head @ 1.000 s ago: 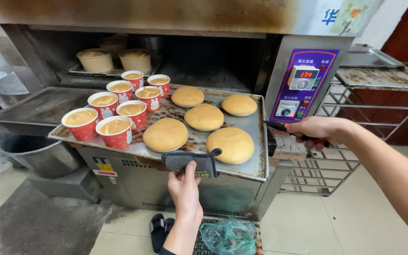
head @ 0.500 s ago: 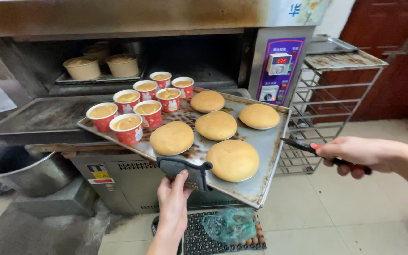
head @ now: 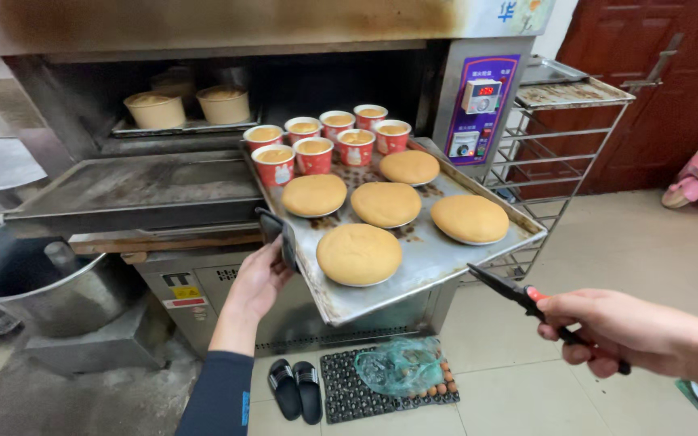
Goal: The person prepares metal baking tins by inserting paper liners and then retrieves a tray of baked pastries and cakes from a commercial oven using a cloth and a small knife.
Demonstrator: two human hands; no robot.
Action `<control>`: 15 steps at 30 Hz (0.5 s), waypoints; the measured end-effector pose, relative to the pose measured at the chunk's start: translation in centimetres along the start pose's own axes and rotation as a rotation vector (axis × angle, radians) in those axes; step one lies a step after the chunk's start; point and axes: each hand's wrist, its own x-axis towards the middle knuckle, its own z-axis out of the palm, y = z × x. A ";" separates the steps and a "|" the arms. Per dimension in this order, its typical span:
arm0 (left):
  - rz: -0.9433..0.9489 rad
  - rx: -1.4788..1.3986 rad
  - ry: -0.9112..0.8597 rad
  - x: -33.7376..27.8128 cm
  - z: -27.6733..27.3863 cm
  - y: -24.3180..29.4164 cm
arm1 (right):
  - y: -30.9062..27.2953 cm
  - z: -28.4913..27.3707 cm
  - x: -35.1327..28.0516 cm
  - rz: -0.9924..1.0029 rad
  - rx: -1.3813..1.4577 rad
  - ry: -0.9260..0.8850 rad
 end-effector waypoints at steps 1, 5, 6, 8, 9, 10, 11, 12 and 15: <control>0.000 0.019 0.009 0.4 -0.4 0.6 | -0.4 1.2 -0.4 -0.006 -0.001 0.002; 0.128 0.054 0.151 0.1 -2.0 3.4 | -1.5 4.8 -1.2 -0.039 0.152 -0.082; 0.165 0.008 0.184 -0.8 -3.0 4.3 | -1.7 5.5 -1.0 -0.069 0.176 -0.143; 0.204 -0.037 0.218 -2.3 -4.5 5.8 | -2.4 6.9 -0.2 -0.079 0.193 -0.148; 0.246 -0.018 0.227 -3.5 -5.3 6.3 | -2.7 7.6 0.3 -0.085 0.210 -0.157; 0.289 0.001 0.236 -4.4 -5.7 6.6 | -3.1 8.2 1.0 -0.083 0.209 -0.159; 0.290 0.003 0.239 -5.3 -5.8 6.9 | -3.8 8.9 1.9 -0.104 0.201 -0.156; 0.300 0.038 0.227 -6.3 -5.7 7.2 | -4.6 9.5 2.9 -0.125 0.193 -0.153; 0.299 0.122 0.210 -8.7 -4.0 8.7 | -7.5 10.7 6.1 -0.155 0.177 -0.137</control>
